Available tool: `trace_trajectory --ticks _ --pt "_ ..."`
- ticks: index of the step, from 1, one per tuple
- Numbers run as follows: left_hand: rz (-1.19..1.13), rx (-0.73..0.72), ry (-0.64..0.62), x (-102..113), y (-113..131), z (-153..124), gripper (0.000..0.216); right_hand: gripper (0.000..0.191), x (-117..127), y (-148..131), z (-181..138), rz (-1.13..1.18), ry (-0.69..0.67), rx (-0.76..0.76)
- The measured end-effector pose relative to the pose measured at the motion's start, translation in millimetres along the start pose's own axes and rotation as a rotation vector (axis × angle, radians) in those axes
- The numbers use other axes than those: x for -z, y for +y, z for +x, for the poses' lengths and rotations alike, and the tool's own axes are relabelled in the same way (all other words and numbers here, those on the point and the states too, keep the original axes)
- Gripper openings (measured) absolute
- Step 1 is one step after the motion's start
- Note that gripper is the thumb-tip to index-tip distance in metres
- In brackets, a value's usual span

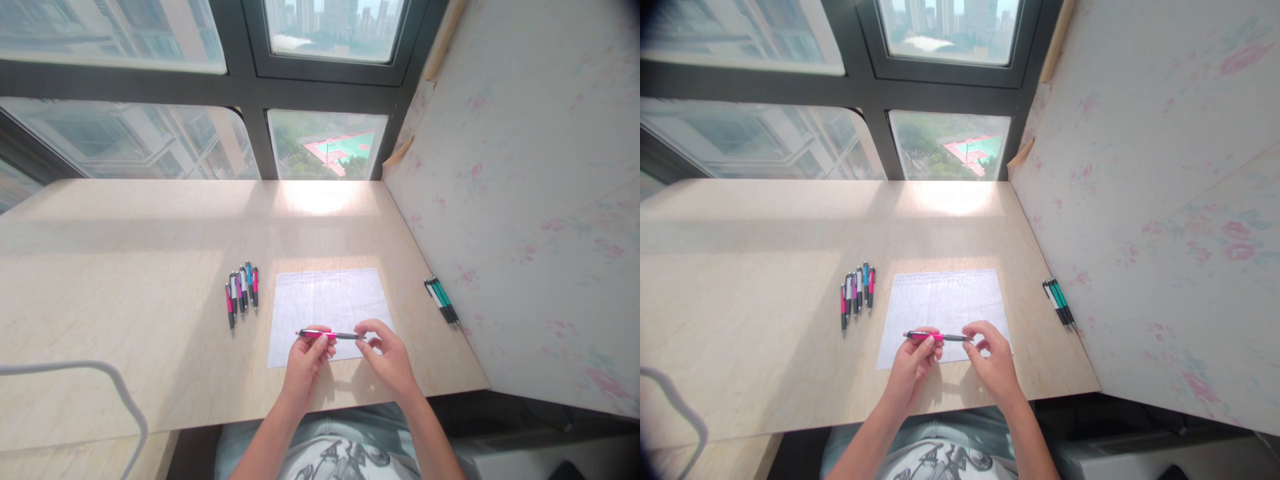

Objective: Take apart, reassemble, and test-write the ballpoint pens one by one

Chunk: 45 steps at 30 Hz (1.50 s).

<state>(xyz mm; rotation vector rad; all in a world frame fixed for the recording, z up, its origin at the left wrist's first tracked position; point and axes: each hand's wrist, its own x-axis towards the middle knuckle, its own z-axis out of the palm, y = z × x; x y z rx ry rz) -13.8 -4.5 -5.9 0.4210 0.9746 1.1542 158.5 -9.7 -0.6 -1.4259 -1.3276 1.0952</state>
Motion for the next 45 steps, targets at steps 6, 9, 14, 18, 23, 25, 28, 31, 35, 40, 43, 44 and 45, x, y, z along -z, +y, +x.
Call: trace_trajectory --ticks 6,9,14,18,23,25,28,31,35,40,43,44,45 --pt "0.008 -0.001 0.001 3 -2 0 0.025 0.043 -2 6 0 -0.009 -0.024 -0.141" --pt "0.005 -0.001 0.017 4 -3 1 0.026 0.043 -1 7 0 -0.063 -0.037 -0.137" --pt "-0.005 0.006 0.022 6 -3 1 0.025 0.027 1 8 0 -0.034 -0.017 -0.093" --pt "-0.012 0.005 0.006 6 -4 1 0.024 0.035 0 11 -1 0.022 0.011 -0.135" --pt "0.007 0.010 0.006 5 -5 1 0.025 0.049 -1 9 -3 -0.014 -0.065 -0.187" --pt "0.007 0.010 0.017 5 -6 1 0.026 0.046 0 6 -3 -0.056 -0.073 -0.152" --pt "-0.002 0.006 0.026 6 -5 2 0.026 0.033 1 3 -2 -0.063 -0.067 -0.110" --pt "-0.012 0.001 0.015 5 -3 1 0.026 0.024 1 2 -2 -0.057 -0.046 -0.086" --pt "-0.026 0.003 0.009 3 -1 -1 0.027 0.026 -1 4 -3 -0.006 -0.028 -0.055" --pt "0.006 -0.005 -0.019 1 -1 -2 0.028 0.039 -5 5 -4 0.116 -0.093 -0.159" --pt "0.028 -0.013 -0.001 1 -2 -2 0.030 0.047 -4 2 -4 0.019 -0.080 -0.126" --pt "0.032 -0.013 0.003 2 -3 -2 0.030 0.046 -3 1 -4 -0.007 -0.064 -0.111" --pt "0.033 -0.012 0.003 2 -3 -2 0.029 0.043 -3 1 -4 -0.022 -0.050 -0.100"
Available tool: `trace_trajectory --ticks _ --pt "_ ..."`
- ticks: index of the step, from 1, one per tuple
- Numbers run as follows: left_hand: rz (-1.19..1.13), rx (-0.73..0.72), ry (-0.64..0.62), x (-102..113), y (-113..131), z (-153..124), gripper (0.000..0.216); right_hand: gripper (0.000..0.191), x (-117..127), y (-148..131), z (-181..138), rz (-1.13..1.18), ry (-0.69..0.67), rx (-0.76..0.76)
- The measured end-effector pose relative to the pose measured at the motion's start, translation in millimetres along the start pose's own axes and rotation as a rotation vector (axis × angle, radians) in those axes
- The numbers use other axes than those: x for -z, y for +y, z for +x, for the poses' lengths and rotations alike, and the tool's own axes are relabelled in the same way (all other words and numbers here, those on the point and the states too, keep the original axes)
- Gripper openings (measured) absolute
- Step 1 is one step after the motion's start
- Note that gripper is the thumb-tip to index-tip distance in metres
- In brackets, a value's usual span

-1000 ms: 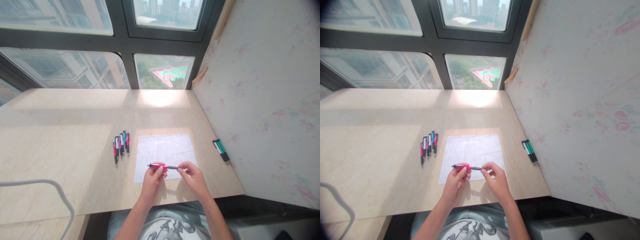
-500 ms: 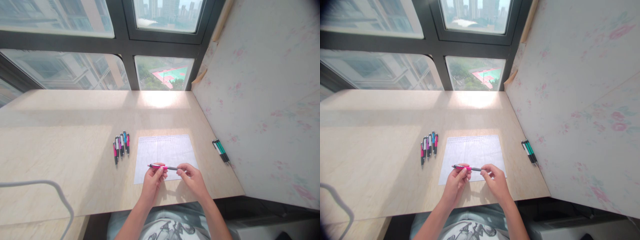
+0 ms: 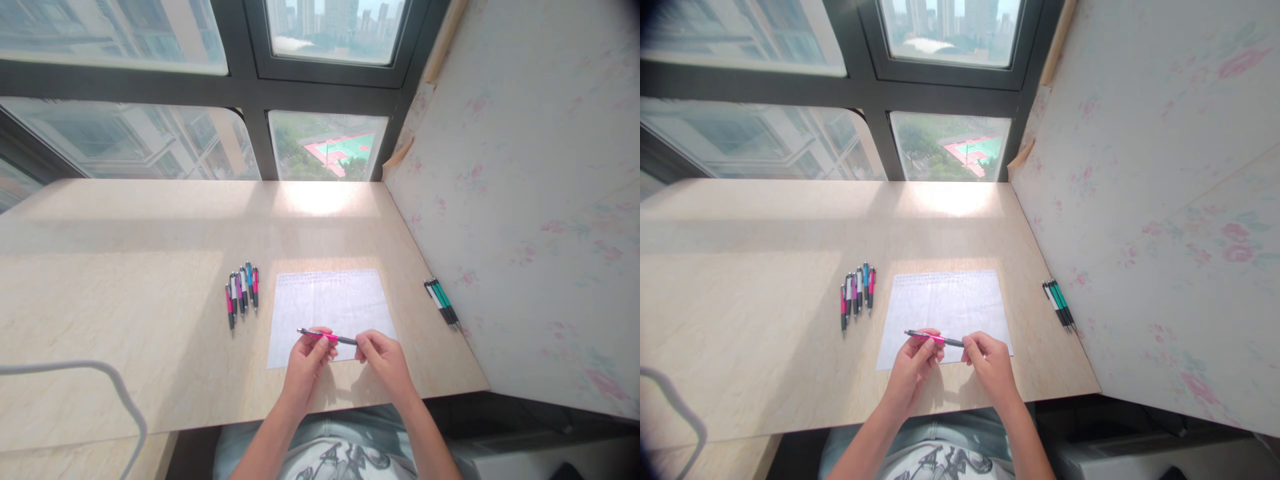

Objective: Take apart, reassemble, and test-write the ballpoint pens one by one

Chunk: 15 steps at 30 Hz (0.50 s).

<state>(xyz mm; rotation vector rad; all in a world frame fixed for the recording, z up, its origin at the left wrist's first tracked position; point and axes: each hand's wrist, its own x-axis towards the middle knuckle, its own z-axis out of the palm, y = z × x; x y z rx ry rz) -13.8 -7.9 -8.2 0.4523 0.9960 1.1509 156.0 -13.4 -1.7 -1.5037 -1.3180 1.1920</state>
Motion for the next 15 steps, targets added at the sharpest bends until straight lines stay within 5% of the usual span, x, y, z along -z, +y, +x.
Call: trace_trajectory --ticks 15 --pt "0.029 0.001 0.023 -3.1 0.6 -1.8 0.030 0.028 0.0 -6.9 -3.5 -0.139 0.098 0.133"
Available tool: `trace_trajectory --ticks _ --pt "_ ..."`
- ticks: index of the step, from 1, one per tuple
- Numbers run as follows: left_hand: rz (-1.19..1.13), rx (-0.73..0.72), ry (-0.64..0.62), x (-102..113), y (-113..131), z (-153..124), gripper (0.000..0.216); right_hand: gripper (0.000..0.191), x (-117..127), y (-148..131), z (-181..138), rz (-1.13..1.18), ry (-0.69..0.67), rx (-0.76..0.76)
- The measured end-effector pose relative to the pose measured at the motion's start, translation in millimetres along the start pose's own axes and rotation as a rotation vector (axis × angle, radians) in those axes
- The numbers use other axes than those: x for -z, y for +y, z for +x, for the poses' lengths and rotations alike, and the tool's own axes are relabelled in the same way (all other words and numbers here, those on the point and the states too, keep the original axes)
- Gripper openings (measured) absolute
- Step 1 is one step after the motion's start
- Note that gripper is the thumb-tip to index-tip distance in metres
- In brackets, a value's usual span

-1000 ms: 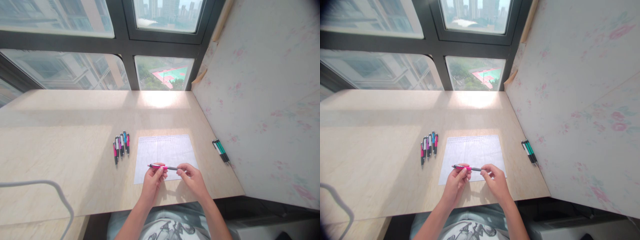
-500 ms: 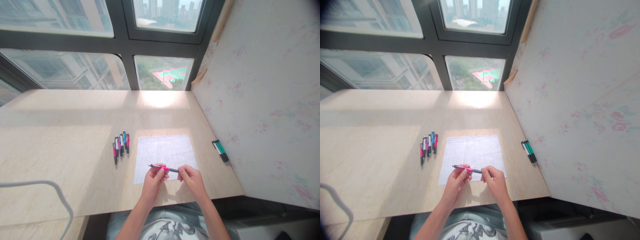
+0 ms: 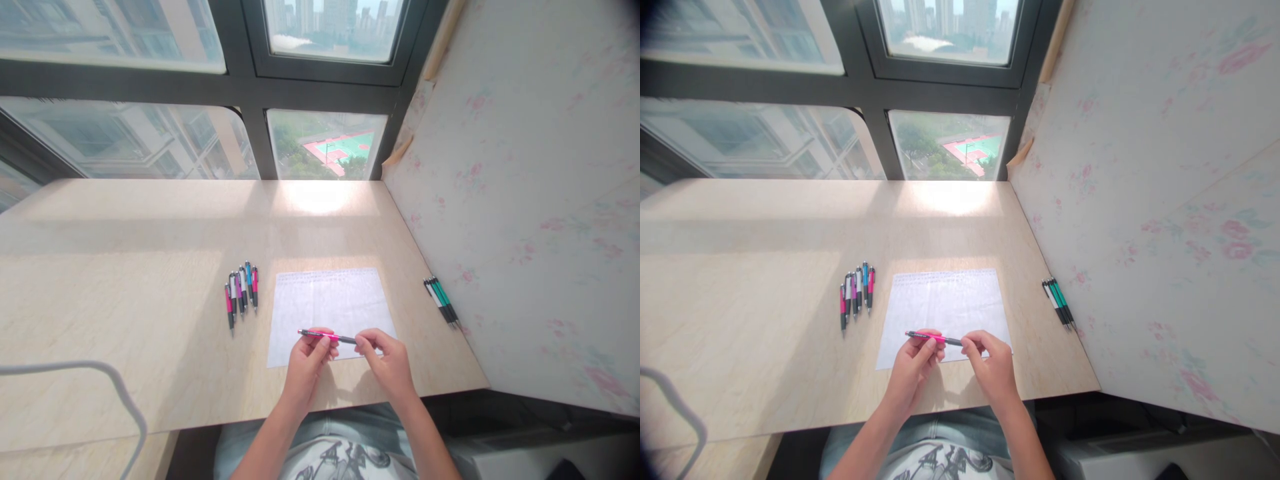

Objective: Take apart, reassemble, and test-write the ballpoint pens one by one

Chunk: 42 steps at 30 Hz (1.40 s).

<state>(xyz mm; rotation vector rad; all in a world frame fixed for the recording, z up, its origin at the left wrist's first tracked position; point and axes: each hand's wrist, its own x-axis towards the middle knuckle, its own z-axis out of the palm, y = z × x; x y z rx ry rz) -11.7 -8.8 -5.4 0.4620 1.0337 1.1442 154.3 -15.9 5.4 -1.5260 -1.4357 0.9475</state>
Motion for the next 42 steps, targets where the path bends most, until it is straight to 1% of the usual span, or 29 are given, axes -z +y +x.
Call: trace_trajectory --ticks 3,6,10,16,19,21,23,26,29,31,34,38,42 --pt "0.001 0.004 0.000 0 -1 1 0.029 0.028 0 0 -1 -0.009 -0.011 0.002" --pt "0.017 0.005 -0.001 0 -1 1 0.029 0.030 0 2 -1 0.003 -0.017 -0.028" --pt "0.048 -0.003 -0.010 0 1 0 0.031 0.034 -1 4 -3 0.071 -0.039 -0.094" --pt "0.085 -0.012 -0.043 3 3 -1 0.030 0.039 -1 4 -3 0.235 -0.077 -0.208" --pt "0.076 -0.028 -0.057 5 2 0 0.028 0.046 -1 6 -2 0.239 -0.124 -0.246" --pt "0.068 -0.039 -0.057 5 1 0 0.028 0.051 -1 8 -2 0.216 -0.167 -0.247" --pt "0.068 -0.042 -0.057 5 0 0 0.027 0.051 0 8 -2 0.193 -0.185 -0.230" --pt "0.050 -0.037 -0.050 6 -1 0 0.026 0.040 2 6 -3 0.161 -0.188 -0.181" --pt "-0.007 -0.025 -0.020 8 -2 1 0.025 0.022 2 6 -3 0.108 -0.173 -0.103" --pt "-0.036 -0.012 -0.004 8 -2 2 0.025 0.017 1 6 -3 0.085 -0.135 -0.068" --pt "-0.055 0.000 0.001 8 -4 2 0.024 0.018 -2 9 -4 0.122 -0.074 -0.074" --pt "-0.067 0.002 -0.006 8 -5 2 0.024 0.022 -5 14 -5 0.189 -0.065 -0.116" --pt "-0.095 0.018 0.004 8 -3 1 0.024 0.026 -4 15 -6 0.213 -0.001 -0.118"
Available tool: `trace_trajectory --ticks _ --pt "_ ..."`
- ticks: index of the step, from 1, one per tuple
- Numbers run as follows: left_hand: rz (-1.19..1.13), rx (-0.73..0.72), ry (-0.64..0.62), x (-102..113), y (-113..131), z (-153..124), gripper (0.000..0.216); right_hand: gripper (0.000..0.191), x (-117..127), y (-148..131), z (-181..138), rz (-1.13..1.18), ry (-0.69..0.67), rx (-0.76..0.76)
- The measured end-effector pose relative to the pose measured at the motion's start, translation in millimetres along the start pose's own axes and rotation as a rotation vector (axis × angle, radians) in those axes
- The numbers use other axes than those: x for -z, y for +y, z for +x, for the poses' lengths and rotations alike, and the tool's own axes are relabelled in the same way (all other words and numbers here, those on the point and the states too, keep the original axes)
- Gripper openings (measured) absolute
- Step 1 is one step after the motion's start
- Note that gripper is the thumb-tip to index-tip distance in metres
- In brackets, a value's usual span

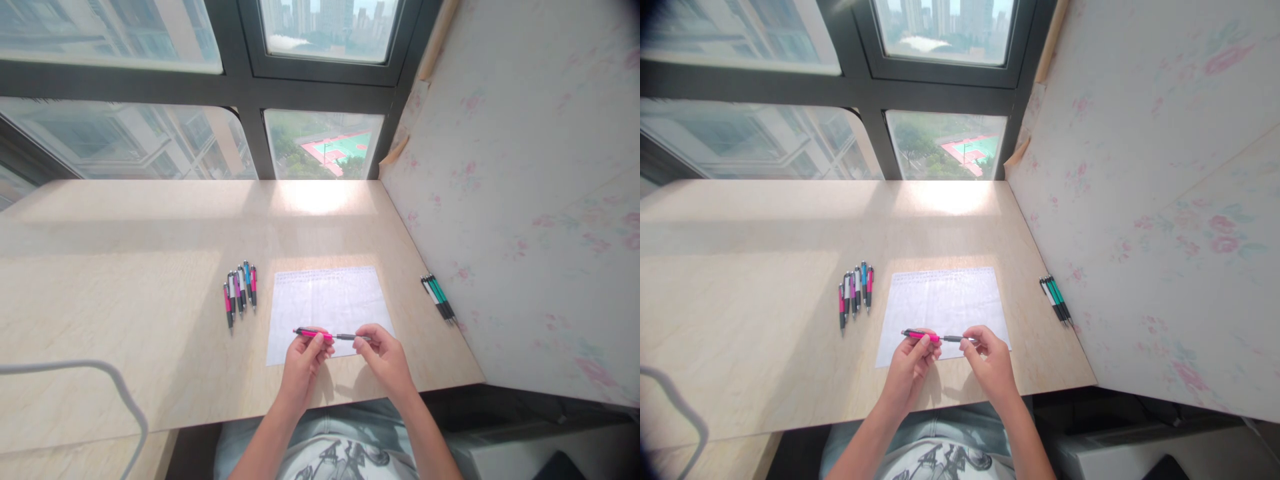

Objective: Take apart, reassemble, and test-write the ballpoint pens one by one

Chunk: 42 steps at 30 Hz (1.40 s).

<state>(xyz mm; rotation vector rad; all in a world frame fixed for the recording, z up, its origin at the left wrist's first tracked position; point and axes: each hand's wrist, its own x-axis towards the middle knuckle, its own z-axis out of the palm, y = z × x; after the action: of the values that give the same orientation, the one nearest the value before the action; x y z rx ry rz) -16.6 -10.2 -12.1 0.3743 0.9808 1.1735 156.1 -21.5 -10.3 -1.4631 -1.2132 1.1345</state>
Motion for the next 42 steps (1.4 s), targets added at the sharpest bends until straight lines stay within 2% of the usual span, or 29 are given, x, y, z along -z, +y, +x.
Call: trace_trajectory --ticks 12,18,22,26,32,37,42 --pt "-0.268 0.152 -0.008 2 4 0 0.021 0.019 17 -29 -10 0.053 0.179 0.114" --pt "-0.346 0.150 0.006 6 5 2 0.018 0.023 21 -25 -7 0.100 0.274 0.074" --pt "-0.375 0.149 0.001 9 5 3 0.019 0.028 21 -11 4 0.140 0.309 -0.037" --pt "-0.367 0.149 0.002 8 6 4 0.022 0.032 21 12 12 0.057 0.267 -0.146" --pt "-0.341 0.140 0.016 5 10 3 0.021 0.030 21 29 14 -0.014 0.286 -0.140" --pt "-0.299 0.106 0.034 4 10 4 0.021 0.031 21 26 16 -0.124 0.284 -0.068" --pt "-0.268 0.102 0.051 2 10 5 0.024 0.025 16 24 18 -0.468 0.350 0.119"
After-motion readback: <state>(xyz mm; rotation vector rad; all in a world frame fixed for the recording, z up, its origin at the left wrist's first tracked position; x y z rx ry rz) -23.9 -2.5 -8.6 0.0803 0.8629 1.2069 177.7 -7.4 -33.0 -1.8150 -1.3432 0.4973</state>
